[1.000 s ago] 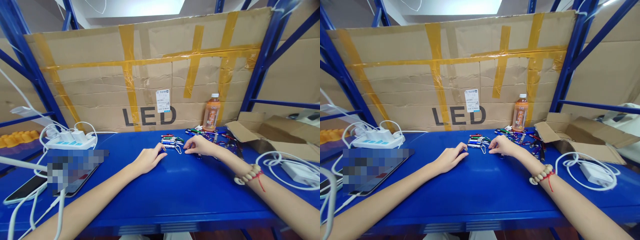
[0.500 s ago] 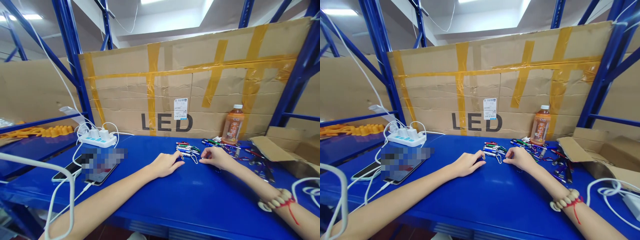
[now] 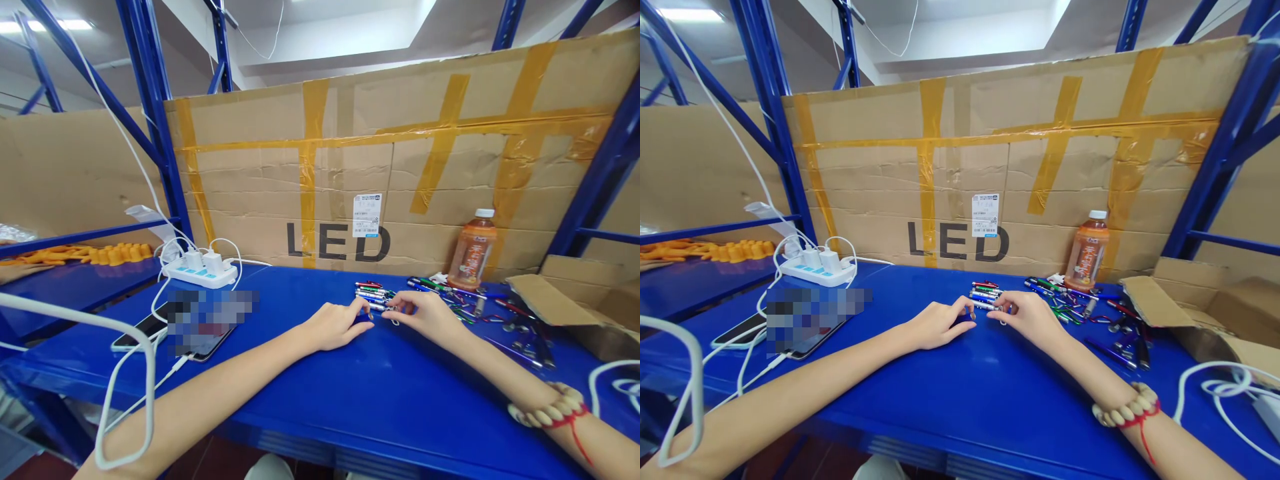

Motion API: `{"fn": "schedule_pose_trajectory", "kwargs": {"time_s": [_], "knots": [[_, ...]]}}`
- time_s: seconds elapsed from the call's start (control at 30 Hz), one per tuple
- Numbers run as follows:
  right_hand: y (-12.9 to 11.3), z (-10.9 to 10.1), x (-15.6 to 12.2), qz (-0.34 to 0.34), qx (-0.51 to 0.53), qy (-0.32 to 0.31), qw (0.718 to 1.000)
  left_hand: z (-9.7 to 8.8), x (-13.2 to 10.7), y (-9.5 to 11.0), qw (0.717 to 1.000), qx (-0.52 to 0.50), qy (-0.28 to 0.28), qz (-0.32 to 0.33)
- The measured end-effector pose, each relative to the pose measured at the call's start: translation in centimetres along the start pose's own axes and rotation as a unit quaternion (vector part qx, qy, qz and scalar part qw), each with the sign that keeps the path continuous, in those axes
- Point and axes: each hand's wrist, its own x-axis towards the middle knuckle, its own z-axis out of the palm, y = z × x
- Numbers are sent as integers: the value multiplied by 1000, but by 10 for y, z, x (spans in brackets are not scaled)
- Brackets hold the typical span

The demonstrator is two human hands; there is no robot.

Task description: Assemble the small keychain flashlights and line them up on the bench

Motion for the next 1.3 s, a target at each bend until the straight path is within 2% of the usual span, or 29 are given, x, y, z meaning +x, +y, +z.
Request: {"fn": "schedule_pose_trajectory", "kwargs": {"time_s": [0.13,0.23,0.4,0.57,0.73,0.9,1.0,1.1,1.2,1.3], "knots": [[-9,2,-3,-91,-5,-54,994,0,0,0,1000,-5,-10,1],[-11,2,-5,-114,-8,-74,991,0,0,-1,1000,-7,-17,0],[-9,1,-5,-128,-13,-65,990,1,1,0,1000,-16,-18,-5],[-8,4,-5,-158,19,-27,987,0,1,-1,1000,15,-7,1],[-19,3,-6,-96,69,26,993,1,0,0,997,65,44,3],[-30,0,-5,-10,168,82,982,5,-2,4,994,29,102,0],[-29,0,-4,27,226,82,970,9,-2,5,989,-29,148,-4],[-28,0,-4,57,251,73,964,12,0,4,977,-103,186,20],[-29,1,-4,49,256,61,964,13,1,3,971,-137,194,36],[-29,2,-4,52,268,40,961,12,2,2,972,-142,178,54]]}}
